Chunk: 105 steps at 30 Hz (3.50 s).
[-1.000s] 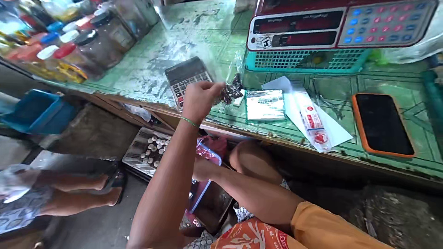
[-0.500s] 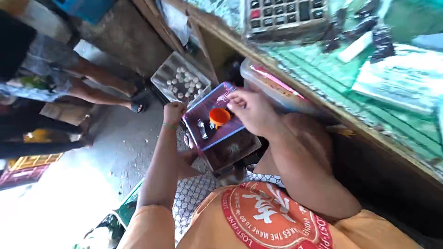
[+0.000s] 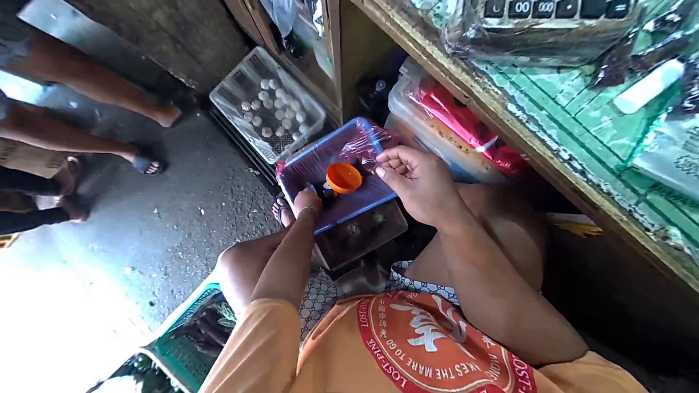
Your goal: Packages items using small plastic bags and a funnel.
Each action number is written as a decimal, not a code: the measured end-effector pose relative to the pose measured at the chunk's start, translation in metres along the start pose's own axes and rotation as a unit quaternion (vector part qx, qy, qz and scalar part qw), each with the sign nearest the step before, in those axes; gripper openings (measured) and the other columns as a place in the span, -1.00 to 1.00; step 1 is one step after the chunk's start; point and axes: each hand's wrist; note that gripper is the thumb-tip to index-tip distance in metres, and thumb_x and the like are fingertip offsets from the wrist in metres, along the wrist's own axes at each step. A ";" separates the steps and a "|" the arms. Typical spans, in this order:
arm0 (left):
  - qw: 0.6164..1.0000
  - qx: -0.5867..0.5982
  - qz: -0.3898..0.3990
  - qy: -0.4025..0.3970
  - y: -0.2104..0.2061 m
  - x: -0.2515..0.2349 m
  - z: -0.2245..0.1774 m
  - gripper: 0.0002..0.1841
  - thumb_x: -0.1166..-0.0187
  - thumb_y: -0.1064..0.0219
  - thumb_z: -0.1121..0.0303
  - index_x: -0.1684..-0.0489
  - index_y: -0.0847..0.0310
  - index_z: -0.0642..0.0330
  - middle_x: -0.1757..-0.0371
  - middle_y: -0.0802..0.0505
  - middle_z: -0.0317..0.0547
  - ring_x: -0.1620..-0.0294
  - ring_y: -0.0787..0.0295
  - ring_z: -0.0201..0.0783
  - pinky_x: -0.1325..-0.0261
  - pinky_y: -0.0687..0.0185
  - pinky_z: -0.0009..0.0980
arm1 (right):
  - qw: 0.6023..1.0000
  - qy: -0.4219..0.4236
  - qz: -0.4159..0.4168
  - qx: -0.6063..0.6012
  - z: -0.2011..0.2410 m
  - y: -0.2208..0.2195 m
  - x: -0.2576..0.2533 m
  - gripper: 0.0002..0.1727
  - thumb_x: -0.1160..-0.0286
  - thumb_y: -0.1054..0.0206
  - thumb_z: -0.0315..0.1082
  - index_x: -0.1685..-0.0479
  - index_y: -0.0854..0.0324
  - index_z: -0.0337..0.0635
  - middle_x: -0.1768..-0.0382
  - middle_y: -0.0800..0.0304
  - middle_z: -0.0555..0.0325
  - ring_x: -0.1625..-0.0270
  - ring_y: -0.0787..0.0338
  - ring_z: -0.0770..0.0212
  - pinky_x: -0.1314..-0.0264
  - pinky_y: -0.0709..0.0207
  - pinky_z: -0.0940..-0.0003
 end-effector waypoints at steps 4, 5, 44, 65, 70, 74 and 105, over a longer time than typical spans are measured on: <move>0.993 0.115 -0.020 -0.016 0.021 0.009 0.025 -0.38 -0.41 -0.49 -0.22 0.04 -0.80 0.27 -0.10 -0.85 0.29 -0.24 -0.77 0.27 -0.29 -0.59 0.36 | 1.000 0.001 0.009 -0.009 0.001 -0.004 0.002 -0.80 -0.62 -0.37 -0.23 -0.06 -0.75 -0.08 0.24 -0.85 0.25 0.26 -0.81 0.39 0.19 -0.73 0.38; 0.989 0.142 -0.033 -0.016 0.023 0.009 0.032 -0.35 -0.41 -0.47 -0.27 0.05 -0.80 0.26 -0.08 -0.86 0.28 -0.24 -0.77 0.27 -0.30 -0.57 0.36 | 1.000 0.001 0.011 -0.007 0.000 -0.006 0.002 -0.79 -0.63 -0.37 -0.22 -0.06 -0.75 -0.09 0.24 -0.84 0.22 0.26 -0.81 0.36 0.19 -0.73 0.34; 0.666 0.619 0.061 -0.413 0.109 0.226 0.027 -0.86 -0.55 -0.40 0.40 0.22 -0.84 0.29 0.41 -0.86 -0.15 0.44 -0.74 -0.39 0.25 -0.73 -0.45 | 0.839 0.023 0.186 -0.510 0.004 -0.020 0.017 -0.66 -0.82 0.04 -0.25 0.27 -0.61 -0.08 0.58 -0.51 0.32 0.55 -0.55 0.40 0.40 -0.56 0.46; 0.827 0.348 -0.125 -0.422 0.141 0.223 0.044 -0.68 -0.78 -0.19 0.26 0.46 -0.60 0.18 0.66 -0.61 -0.22 0.70 -0.50 -0.36 0.58 -0.47 -0.40 | 0.974 0.094 -0.109 -0.173 0.011 0.014 0.011 -0.58 -0.57 -0.32 -0.34 -0.39 -0.52 -0.20 0.13 -0.74 0.13 0.44 -0.64 0.30 0.47 -0.57 0.38; 0.811 0.336 -0.068 -0.474 0.160 0.246 0.024 -0.95 -0.56 -0.46 0.43 0.29 -0.79 0.17 0.37 -0.86 -0.22 0.47 -0.75 -0.38 0.37 -0.72 -0.42 | 0.939 0.050 0.234 -0.247 0.015 -0.021 0.025 -0.59 -0.58 -0.27 -0.48 -0.42 -0.56 -0.19 -0.02 -0.83 0.07 0.32 -0.79 0.25 0.36 -0.70 0.36; 0.789 0.390 -0.057 -0.472 0.170 0.254 0.022 -0.83 -0.51 -0.41 0.57 0.07 -0.86 0.21 0.13 -0.87 -0.17 0.35 -0.79 -0.34 0.25 -0.80 -0.42 | 0.950 0.054 0.162 -0.260 0.013 -0.030 0.022 -0.92 -0.61 -0.32 -0.47 0.18 -0.69 -0.28 0.44 -0.75 0.08 0.50 -0.71 0.32 0.44 -0.66 0.46; 0.668 0.637 -0.153 -0.354 0.119 0.105 0.069 -0.92 -0.57 -0.48 0.41 0.24 -0.80 0.23 0.26 -0.91 -0.12 0.28 -0.87 -0.26 0.10 -0.86 -0.26 | 0.987 -0.111 0.055 -0.107 -0.019 -0.152 -0.048 -0.69 -0.59 -0.40 -0.29 -0.24 -0.71 -0.17 0.09 -0.86 0.06 0.24 -0.81 0.21 0.20 -0.73 0.25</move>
Point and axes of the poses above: each hand's wrist, its own x-axis away from the middle knuckle, its own y-axis out of the back of the hand, z = x × y
